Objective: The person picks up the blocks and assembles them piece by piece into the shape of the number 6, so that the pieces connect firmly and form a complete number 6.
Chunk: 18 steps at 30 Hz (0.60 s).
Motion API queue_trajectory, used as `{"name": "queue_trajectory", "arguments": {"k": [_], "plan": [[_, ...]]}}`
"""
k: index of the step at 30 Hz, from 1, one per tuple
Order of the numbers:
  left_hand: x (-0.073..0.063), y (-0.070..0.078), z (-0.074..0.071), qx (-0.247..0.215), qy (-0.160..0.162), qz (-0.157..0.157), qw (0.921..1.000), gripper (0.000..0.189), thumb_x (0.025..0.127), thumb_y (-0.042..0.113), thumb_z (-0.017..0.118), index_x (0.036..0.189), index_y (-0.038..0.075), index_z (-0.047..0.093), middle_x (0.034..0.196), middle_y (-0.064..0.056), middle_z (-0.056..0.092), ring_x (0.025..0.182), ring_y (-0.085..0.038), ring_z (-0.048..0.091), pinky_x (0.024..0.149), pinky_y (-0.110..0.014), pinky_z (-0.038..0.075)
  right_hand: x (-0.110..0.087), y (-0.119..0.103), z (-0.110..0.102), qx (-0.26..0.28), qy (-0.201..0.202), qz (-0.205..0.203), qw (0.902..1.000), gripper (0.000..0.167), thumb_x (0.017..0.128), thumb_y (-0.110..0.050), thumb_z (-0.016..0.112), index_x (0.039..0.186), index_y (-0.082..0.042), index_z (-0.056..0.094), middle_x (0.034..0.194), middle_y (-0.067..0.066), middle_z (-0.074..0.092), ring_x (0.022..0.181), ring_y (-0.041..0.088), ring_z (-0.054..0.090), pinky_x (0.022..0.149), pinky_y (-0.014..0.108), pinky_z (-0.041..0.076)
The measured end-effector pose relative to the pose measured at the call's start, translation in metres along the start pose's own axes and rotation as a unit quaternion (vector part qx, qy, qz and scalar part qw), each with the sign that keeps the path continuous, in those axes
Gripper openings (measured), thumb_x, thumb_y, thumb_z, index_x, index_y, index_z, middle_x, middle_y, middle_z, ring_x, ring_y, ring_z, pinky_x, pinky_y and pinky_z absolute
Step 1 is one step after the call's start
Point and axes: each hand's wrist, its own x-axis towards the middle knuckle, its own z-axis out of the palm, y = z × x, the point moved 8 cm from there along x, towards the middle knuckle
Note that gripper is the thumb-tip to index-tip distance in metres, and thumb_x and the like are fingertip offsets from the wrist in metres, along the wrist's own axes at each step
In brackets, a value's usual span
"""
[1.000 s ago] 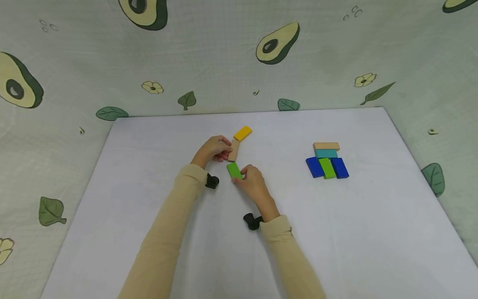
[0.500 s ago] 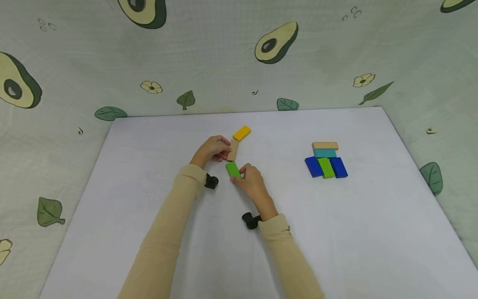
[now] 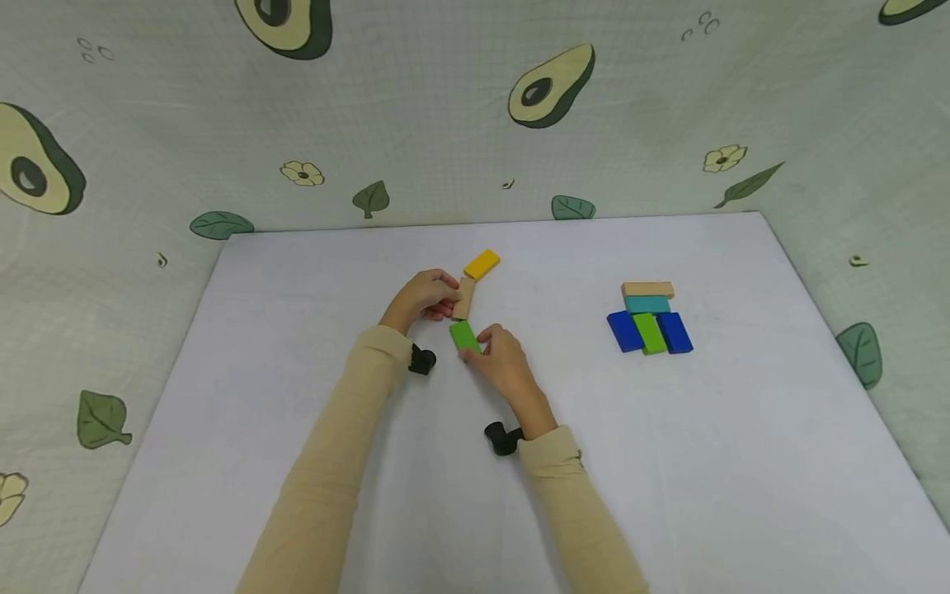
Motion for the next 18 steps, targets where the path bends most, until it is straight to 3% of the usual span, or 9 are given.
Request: {"name": "queue_trajectory", "arguments": {"k": [8,18], "plan": [[0.0,-0.001,-0.001,0.007,0.004,-0.002,1.0,0.028,0.089,0.018,0.061,0.115,0.012,0.054,0.077,-0.002,0.056,0.059,-0.011,0.054,0.057,-0.022,0.046,-0.012,0.002,-0.014,0.046,0.012,-0.045,0.9979,0.038,0.088,-0.023,0.063,0.116,0.001,0.053,0.089,0.01,0.055,0.077,0.019,0.051,0.065,0.025,0.042],[0.003,-0.002,-0.001,0.006,0.007,-0.009,0.9999,0.028,0.089,0.018,0.062,0.115,0.013,0.054,0.079,-0.003,0.056,0.06,-0.011,0.053,0.056,-0.021,0.046,-0.029,0.006,-0.056,0.064,0.05,-0.073,0.9939,0.037,0.089,-0.022,0.062,0.118,0.0,0.055,0.099,0.012,0.058,0.091,0.024,0.055,0.08,0.035,0.048]]}}
